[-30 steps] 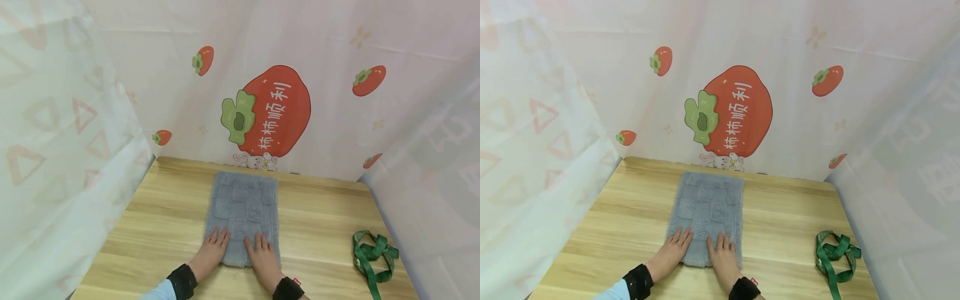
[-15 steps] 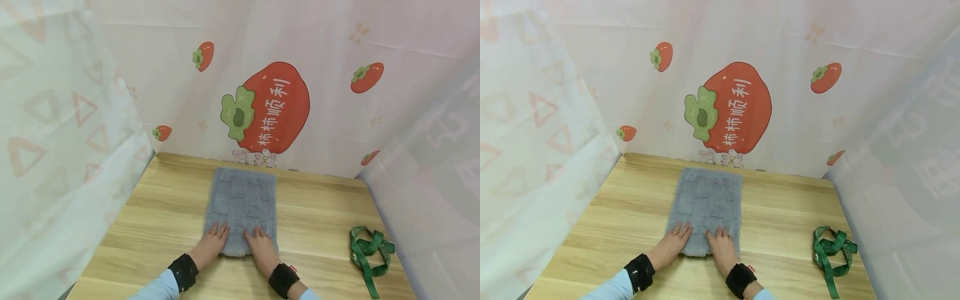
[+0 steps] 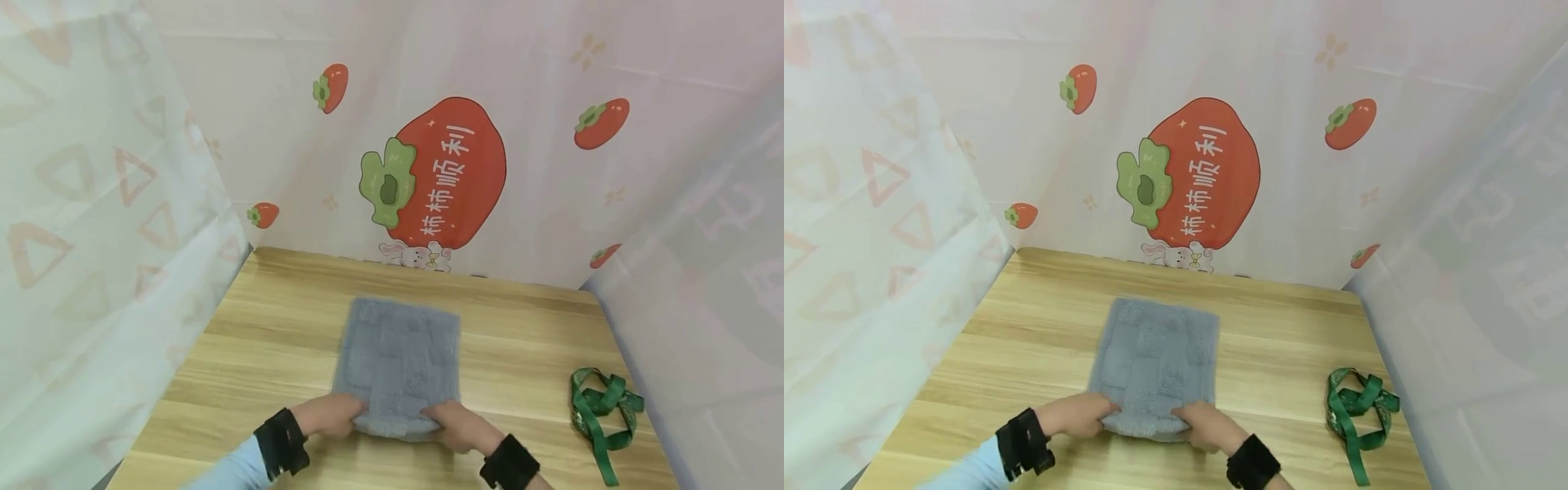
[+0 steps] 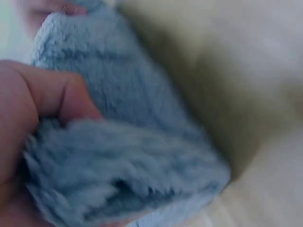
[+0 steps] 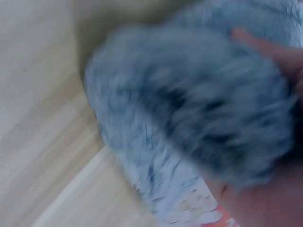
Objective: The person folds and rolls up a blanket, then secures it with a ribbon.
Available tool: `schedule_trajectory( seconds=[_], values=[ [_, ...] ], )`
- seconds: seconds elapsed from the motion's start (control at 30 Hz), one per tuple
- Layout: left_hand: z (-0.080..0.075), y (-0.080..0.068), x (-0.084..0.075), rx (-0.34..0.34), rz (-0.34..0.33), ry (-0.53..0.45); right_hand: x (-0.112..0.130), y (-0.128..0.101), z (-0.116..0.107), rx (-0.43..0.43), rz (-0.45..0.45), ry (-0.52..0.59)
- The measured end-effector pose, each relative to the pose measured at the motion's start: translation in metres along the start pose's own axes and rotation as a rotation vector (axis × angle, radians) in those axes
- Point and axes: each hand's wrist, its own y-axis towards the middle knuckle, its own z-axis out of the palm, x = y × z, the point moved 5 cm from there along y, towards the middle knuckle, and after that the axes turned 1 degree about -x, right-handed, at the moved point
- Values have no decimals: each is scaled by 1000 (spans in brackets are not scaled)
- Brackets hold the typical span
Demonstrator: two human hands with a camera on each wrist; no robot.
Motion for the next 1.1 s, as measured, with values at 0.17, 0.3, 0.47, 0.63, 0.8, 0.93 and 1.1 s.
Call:
schedule_trajectory(
  seconds=[0.17, 0.3, 0.47, 0.63, 0.8, 0.93, 1.1],
  values=[
    [-21, 18, 30, 11, -34, -243, -38, 5, -10, -5, 96, 189],
    [-24, 28, 59, -36, -99, -337, -63, 9, -10, -124, 200, 234],
    [-23, 20, 77, -236, -177, -307, -65, 11, -16, -349, 297, 116],
    [-30, 3, 71, -565, -234, 9, -35, 7, -33, -643, 190, -187],
    [-27, -2, 36, -755, -38, 319, 4, 4, -26, -646, -78, -369],
    [-9, -1, 9, -686, 68, 482, 10, 4, 1, -386, -27, -357],
    [24, 4, 4, -469, -58, 492, -1, 2, 28, -309, 120, -358]
  ],
)
